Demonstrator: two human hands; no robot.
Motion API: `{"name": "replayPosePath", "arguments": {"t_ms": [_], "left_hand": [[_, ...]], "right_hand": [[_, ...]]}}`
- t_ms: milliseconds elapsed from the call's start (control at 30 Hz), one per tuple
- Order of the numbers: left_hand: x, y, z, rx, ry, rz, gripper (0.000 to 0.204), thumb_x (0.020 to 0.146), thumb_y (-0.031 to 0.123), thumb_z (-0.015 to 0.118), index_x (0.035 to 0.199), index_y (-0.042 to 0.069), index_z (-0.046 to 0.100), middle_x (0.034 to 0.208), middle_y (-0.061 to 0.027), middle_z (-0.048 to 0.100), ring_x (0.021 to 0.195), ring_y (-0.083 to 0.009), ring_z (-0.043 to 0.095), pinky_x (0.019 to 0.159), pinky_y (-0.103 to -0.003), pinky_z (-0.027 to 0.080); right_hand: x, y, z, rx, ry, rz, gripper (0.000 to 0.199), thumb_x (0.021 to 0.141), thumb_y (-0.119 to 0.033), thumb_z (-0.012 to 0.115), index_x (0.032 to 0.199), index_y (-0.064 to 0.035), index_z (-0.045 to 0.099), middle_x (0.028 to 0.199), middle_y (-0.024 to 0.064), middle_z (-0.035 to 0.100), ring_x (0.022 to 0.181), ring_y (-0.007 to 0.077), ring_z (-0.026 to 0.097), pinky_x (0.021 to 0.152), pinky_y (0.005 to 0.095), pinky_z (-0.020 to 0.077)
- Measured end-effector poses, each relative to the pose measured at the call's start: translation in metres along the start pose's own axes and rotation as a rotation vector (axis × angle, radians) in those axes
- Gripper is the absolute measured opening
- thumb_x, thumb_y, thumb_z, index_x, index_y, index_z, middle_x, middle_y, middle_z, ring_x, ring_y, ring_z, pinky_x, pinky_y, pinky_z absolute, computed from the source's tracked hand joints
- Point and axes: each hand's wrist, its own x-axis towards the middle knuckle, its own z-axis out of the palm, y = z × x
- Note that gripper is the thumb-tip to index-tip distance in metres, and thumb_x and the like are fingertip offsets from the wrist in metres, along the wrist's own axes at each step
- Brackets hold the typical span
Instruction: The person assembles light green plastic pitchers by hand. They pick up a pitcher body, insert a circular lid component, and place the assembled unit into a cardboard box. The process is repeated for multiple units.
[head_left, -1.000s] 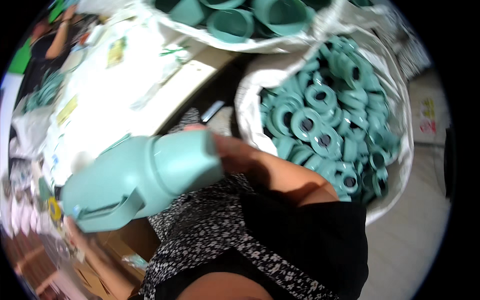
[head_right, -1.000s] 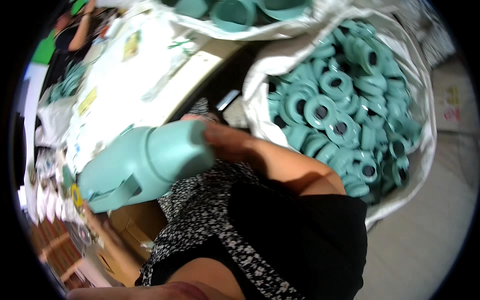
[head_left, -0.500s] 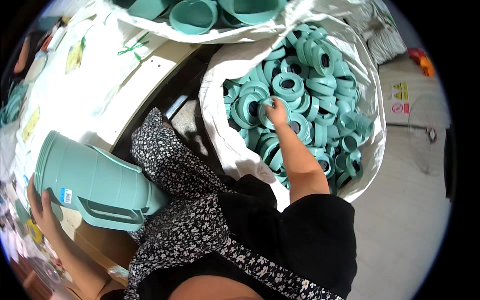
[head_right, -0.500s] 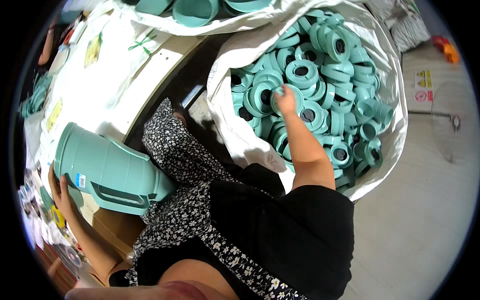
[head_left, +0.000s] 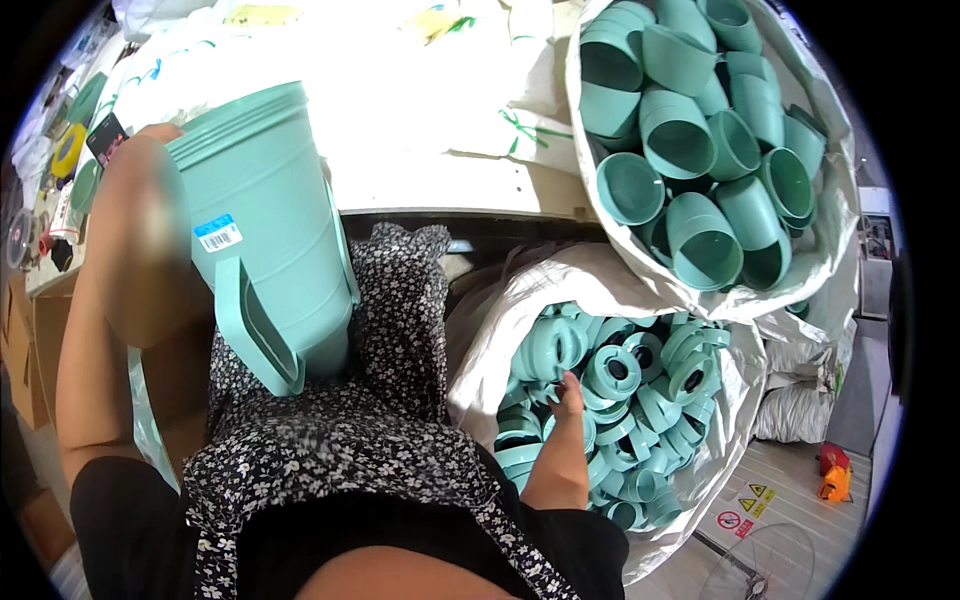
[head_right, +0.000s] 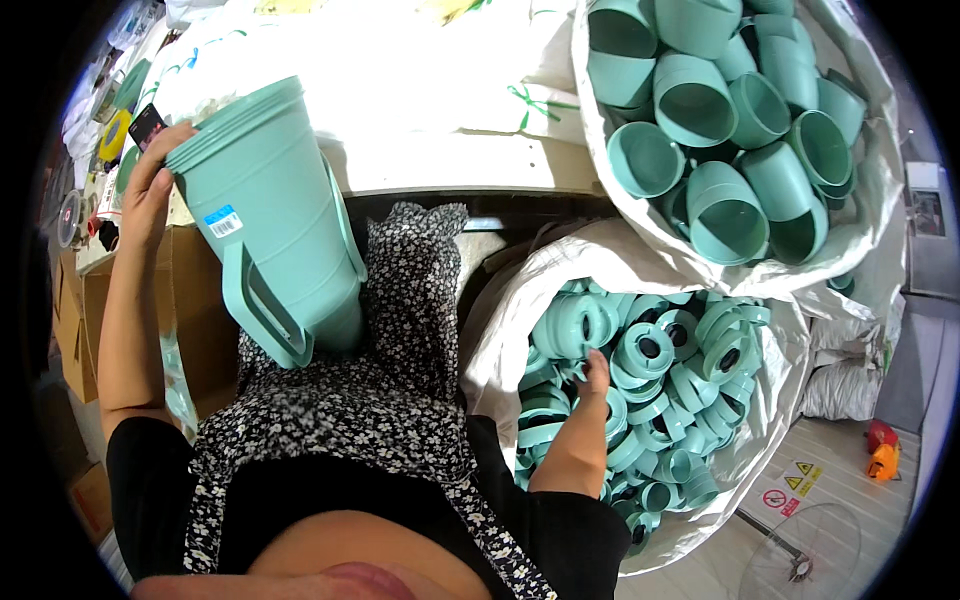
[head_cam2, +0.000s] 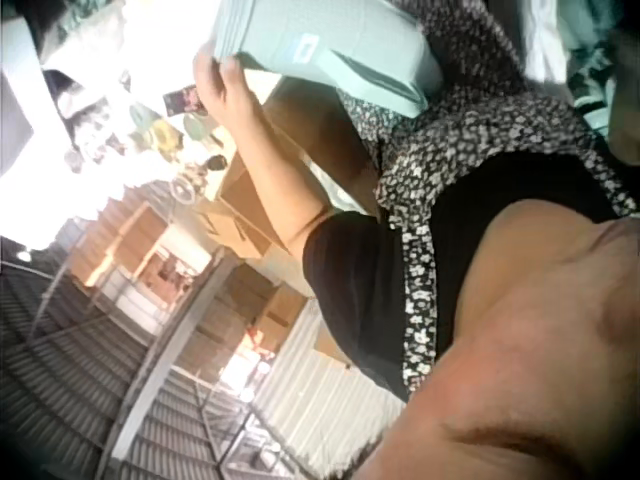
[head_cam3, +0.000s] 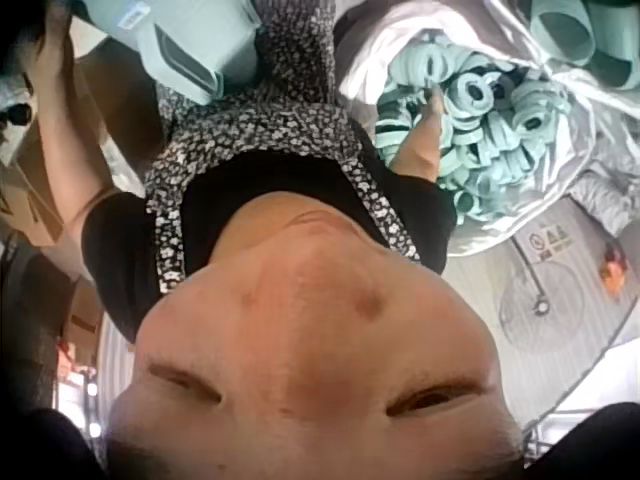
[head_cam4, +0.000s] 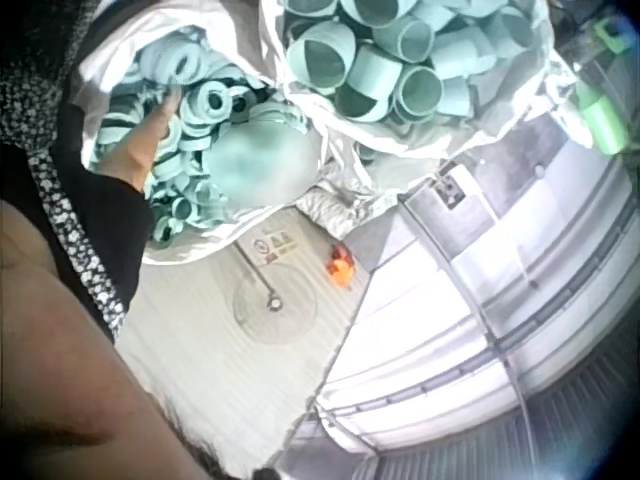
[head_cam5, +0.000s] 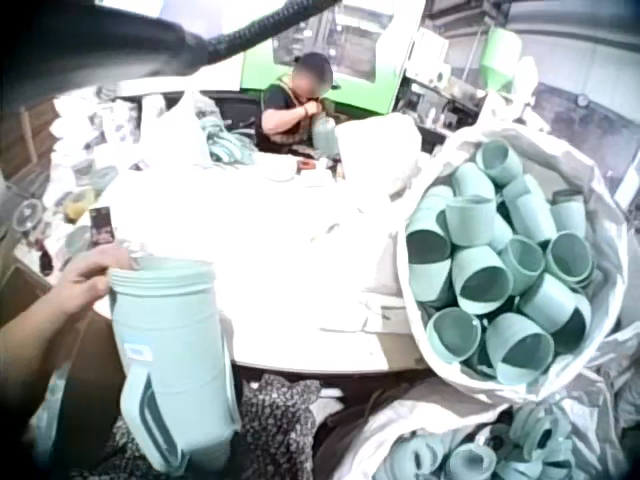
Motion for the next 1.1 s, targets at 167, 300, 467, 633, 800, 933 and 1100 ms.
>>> {"name": "replayPosePath", "arguments": {"t_ms": [167, 300, 467, 633, 800, 933, 1100], "left_hand": [[0.03, -0.038, 0.017, -0.089, -0.064, 0.32, 0.044, 0.092, 0.033, 0.046, 0.117, -0.003, 0.052, 0.124, -0.0147, 0.05, 0.118, -0.0258, 0.043, 0.103, -0.036, 0.027], [0.02, -0.083, 0.013, -0.268, 0.053, 0.203, 0.048, 0.094, 0.034, 0.04, 0.119, -0.006, 0.049, 0.126, -0.0146, 0.047, 0.118, -0.0245, 0.043, 0.103, -0.036, 0.027], [0.008, -0.09, -0.004, -0.408, 0.205, 0.006, 0.046, 0.096, 0.03, 0.037, 0.123, -0.007, 0.044, 0.125, -0.0164, 0.048, 0.115, -0.0245, 0.045, 0.1, -0.036, 0.032], [-0.007, -0.068, 0.002, -0.085, 0.283, 0.147, 0.049, 0.098, 0.034, 0.031, 0.117, -0.007, 0.049, 0.118, -0.0161, 0.052, 0.106, -0.0248, 0.051, 0.092, -0.035, 0.04], [-0.002, -0.07, 0.004, -0.149, 0.313, 0.093, 0.049, 0.098, 0.036, 0.032, 0.113, -0.007, 0.05, 0.113, -0.0157, 0.053, 0.101, -0.0254, 0.052, 0.089, -0.035, 0.041], [-0.002, -0.068, 0.009, -0.106, 0.285, 0.07, 0.05, 0.096, 0.038, 0.037, 0.113, -0.007, 0.049, 0.111, -0.015, 0.052, 0.102, -0.025, 0.05, 0.09, -0.036, 0.039], [-0.008, -0.089, -0.004, -0.485, 0.221, 0.048, 0.046, 0.095, 0.032, 0.042, 0.123, -0.005, 0.043, 0.121, -0.0157, 0.048, 0.111, -0.0241, 0.047, 0.098, -0.037, 0.035]], "right_hand": [[0.0, 0.006, 0.025, 0.02, -0.001, -0.075, 0.062, 0.077, -0.029, 0.068, 0.131, -0.0183, 0.038, 0.115, 0.0037, 0.049, 0.107, 0.0246, 0.045, 0.084, 0.0497, 0.0382], [0.017, 0.022, 0.023, 0.27, 0.186, -0.02, 0.069, 0.08, -0.025, 0.066, 0.136, -0.0108, 0.029, 0.132, 0.0106, 0.036, 0.107, 0.0316, 0.043, 0.084, 0.0497, 0.0432], [0.043, 0.041, 0.049, 0.554, 0.208, 0.083, 0.066, 0.081, -0.031, 0.064, 0.132, -0.001, 0.035, 0.132, 0.0193, 0.041, 0.116, 0.0363, 0.044, 0.089, 0.0515, 0.0404], [0.014, -0.019, 0.083, -0.156, 0.718, -0.013, 0.066, 0.07, -0.022, 0.064, 0.131, -0.0065, 0.04, 0.125, 0.026, 0.044, 0.113, 0.0431, 0.046, 0.096, 0.0424, 0.0398], [0.014, -0.03, 0.06, -0.426, 0.474, -0.149, 0.062, 0.068, -0.019, 0.064, 0.127, -0.0114, 0.046, 0.122, 0.0222, 0.048, 0.111, 0.0371, 0.05, 0.095, 0.04, 0.0412], [-0.018, -0.01, 0.068, -1.171, 0.293, -0.736, 0.056, 0.07, -0.023, 0.068, 0.123, -0.0183, 0.05, 0.128, 0.0133, 0.044, 0.122, 0.031, 0.04, 0.096, 0.0433, 0.0391], [-0.014, 0.006, 0.097, -1.408, 0.294, -0.69, 0.034, 0.084, -0.015, 0.047, 0.117, -0.0183, 0.053, 0.122, 0.0083, 0.05, 0.118, 0.0274, 0.043, 0.096, 0.0479, 0.0342]]}}
